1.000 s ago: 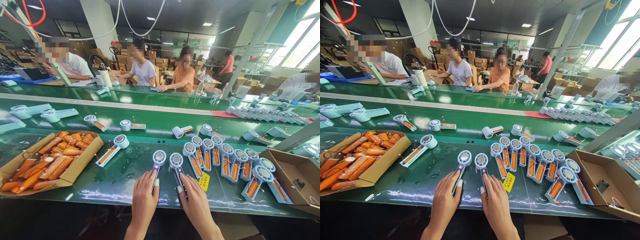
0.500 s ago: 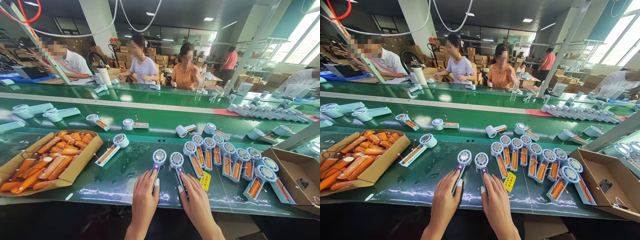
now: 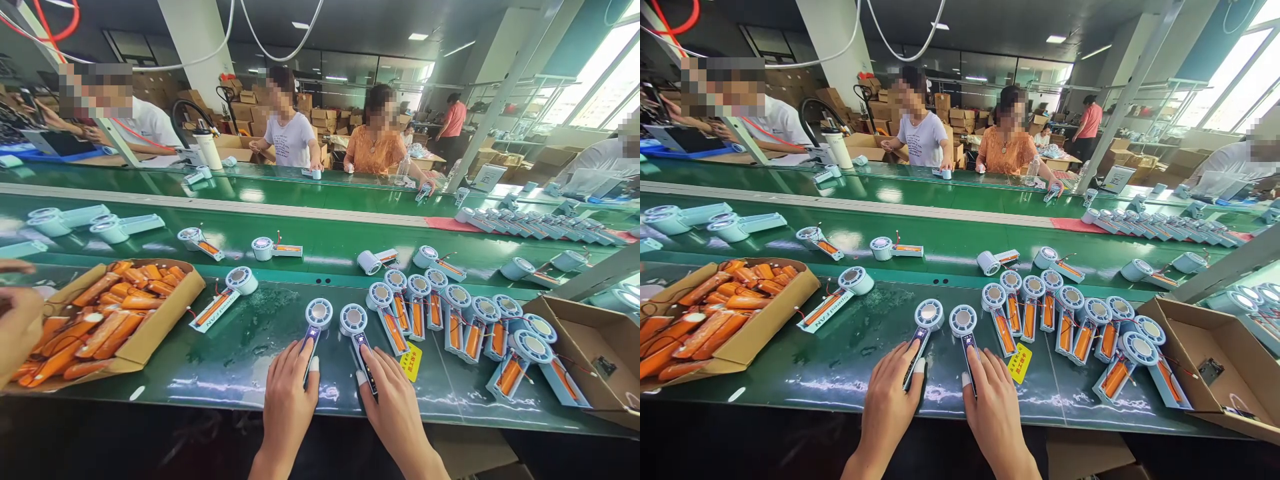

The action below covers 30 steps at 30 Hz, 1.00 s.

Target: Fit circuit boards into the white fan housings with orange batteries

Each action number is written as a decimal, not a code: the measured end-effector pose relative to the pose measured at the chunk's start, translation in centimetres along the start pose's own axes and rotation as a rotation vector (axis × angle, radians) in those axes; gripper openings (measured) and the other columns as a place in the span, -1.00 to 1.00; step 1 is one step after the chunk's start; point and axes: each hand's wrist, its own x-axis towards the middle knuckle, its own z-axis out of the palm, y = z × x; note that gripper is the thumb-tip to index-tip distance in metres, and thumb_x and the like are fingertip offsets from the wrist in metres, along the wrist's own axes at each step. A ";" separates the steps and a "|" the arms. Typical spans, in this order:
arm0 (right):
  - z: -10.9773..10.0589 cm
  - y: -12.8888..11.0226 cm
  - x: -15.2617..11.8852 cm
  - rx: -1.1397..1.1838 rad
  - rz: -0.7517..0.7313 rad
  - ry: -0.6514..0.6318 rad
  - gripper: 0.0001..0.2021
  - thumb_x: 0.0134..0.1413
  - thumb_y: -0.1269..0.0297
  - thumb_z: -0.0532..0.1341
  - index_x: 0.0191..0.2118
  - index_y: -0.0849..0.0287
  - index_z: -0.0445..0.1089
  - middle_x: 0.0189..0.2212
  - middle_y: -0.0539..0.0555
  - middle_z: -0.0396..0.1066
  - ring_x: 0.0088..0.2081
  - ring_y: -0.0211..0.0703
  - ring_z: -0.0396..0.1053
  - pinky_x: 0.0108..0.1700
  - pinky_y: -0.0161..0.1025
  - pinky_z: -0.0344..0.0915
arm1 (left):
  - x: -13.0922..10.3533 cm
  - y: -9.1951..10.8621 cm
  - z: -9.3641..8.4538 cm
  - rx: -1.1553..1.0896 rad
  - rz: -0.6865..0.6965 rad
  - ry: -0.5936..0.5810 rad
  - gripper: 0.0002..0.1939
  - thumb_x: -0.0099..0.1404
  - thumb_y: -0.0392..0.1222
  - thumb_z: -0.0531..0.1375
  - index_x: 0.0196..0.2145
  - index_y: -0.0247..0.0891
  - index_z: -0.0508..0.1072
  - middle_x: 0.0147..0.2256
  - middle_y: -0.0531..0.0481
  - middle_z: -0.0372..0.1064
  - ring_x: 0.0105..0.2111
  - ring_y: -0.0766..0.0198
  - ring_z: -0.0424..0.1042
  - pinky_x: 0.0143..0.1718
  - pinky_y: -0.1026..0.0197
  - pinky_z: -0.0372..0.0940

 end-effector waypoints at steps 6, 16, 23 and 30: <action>-1.7 -0.6 0.0 -0.002 0.021 -0.065 -0.46 0.33 0.28 0.06 0.37 0.16 0.04 0.16 0.25 0.39 0.13 0.12 0.41 0.03 0.03 0.49 | 0.2 0.3 -0.9 -0.120 -0.070 -0.044 -0.60 0.43 -0.16 0.09 0.19 -0.21 0.32 0.10 -0.23 0.43 0.09 -0.04 0.45 0.04 -0.14 0.40; 1.8 -6.6 5.4 -0.266 0.319 -0.243 -0.57 0.14 0.23 0.31 0.10 0.31 0.39 0.17 0.58 0.28 -0.04 0.36 0.46 -0.09 0.16 0.42 | 3.8 1.1 -3.6 -0.661 -0.500 -0.289 -0.33 0.48 0.17 -0.27 0.05 -0.19 0.50 0.09 -0.15 0.48 0.13 0.02 0.44 0.15 -0.13 0.35; 0.9 -3.3 17.4 -0.148 0.285 -0.468 -0.71 0.30 0.16 0.17 0.01 0.23 0.40 0.04 0.31 0.38 -0.03 0.11 0.44 -0.04 -0.05 0.37 | 2.4 -1.5 0.0 -0.458 -0.491 0.047 -0.46 0.42 0.16 -0.10 -0.06 -0.27 0.48 -0.05 -0.25 0.52 -0.01 -0.07 0.49 0.04 -0.19 0.38; 5.1 1.2 29.3 -0.263 0.453 -0.450 -0.62 0.33 0.13 0.22 0.15 0.19 0.33 0.13 0.17 0.34 0.05 0.02 0.39 0.06 0.08 0.39 | 2.4 -1.7 0.4 -0.251 -0.185 -0.040 -0.60 0.46 -0.04 -0.07 -0.18 -0.20 0.54 -0.13 -0.17 0.55 -0.07 -0.04 0.52 -0.04 -0.21 0.42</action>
